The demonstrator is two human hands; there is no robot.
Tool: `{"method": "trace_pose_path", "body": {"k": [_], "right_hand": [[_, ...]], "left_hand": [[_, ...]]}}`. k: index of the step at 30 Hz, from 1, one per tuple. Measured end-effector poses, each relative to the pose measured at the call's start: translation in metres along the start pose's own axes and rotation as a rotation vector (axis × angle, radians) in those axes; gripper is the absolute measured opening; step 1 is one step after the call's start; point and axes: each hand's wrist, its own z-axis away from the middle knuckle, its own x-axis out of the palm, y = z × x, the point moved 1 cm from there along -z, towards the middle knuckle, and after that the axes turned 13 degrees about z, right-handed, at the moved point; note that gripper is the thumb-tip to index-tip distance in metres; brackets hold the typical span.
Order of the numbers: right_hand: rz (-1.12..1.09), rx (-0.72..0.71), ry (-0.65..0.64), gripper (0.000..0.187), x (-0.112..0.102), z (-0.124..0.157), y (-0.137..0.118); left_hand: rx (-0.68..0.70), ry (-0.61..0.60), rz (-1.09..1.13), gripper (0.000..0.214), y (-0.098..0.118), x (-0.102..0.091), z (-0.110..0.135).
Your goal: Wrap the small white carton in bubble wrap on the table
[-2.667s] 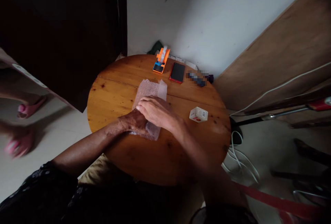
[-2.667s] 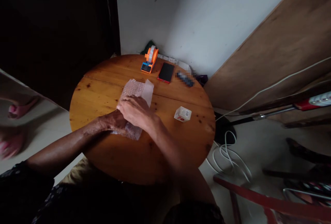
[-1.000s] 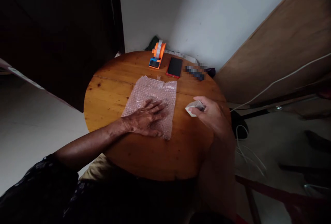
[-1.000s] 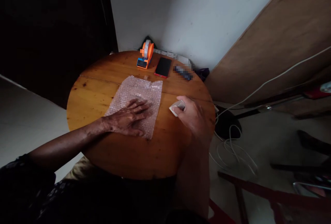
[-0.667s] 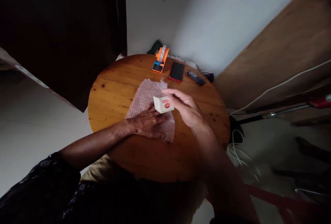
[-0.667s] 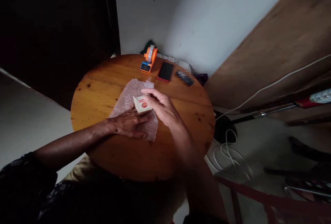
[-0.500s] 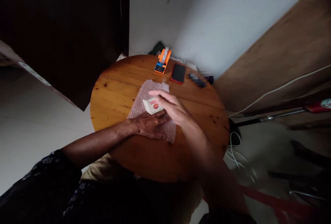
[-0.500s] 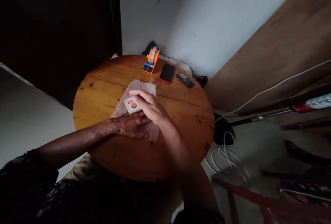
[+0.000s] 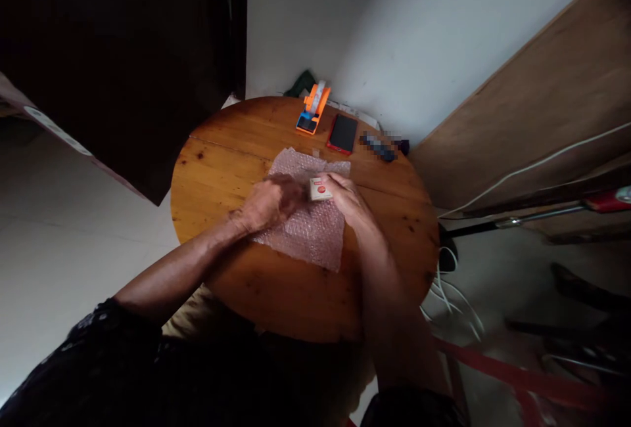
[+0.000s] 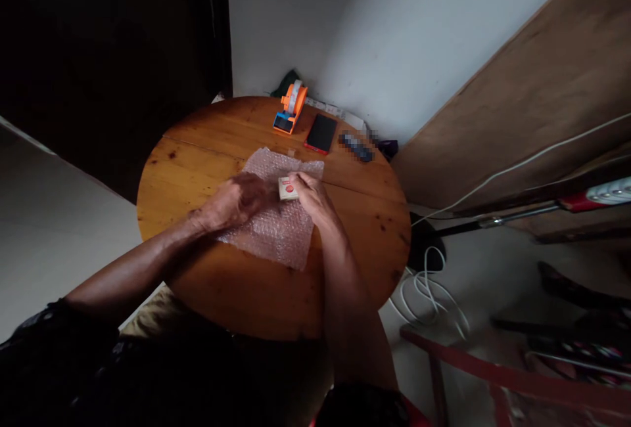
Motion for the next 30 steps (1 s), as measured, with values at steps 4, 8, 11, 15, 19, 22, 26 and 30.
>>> {"method": "trace_pose_path", "body": {"k": [4,8,11,15,19,22,26,30], "right_hand": [[0.353,-0.082,0.085,0.034,-0.002,0.007,-0.011],[0.422,-0.227,-0.011,0.059,-0.007,0.015,-0.015],[0.457,-0.247,-0.036,0.064,-0.009,0.016,-0.014],[0.380,-0.279,-0.050,0.050,-0.005,0.019,-0.019],[0.515,-0.319,-0.160,0.038,0.000,0.028,-0.032],[0.536,-0.342,-0.198,0.051,-0.001,0.032,-0.036],[0.540,-0.332,-0.209,0.047,-0.004,0.031,-0.035],[0.551,-0.320,-0.186,0.031,-0.003,0.030,-0.036]], "left_hand": [[-0.075,-0.056,-0.108,0.015,-0.019,-0.010,0.002],[-0.116,-0.074,-0.137,0.018,-0.021,-0.009,0.003],[-0.114,-0.085,-0.128,0.021,-0.019,-0.009,0.004],[-0.113,-0.080,-0.138,0.023,-0.021,-0.008,0.004],[-0.082,-0.083,-0.152,0.022,-0.022,-0.009,0.005],[-0.087,-0.091,-0.150,0.023,-0.021,-0.010,0.006],[-0.098,-0.093,-0.153,0.024,-0.019,-0.011,0.006],[-0.094,-0.079,-0.129,0.021,-0.020,-0.011,0.006]]}}
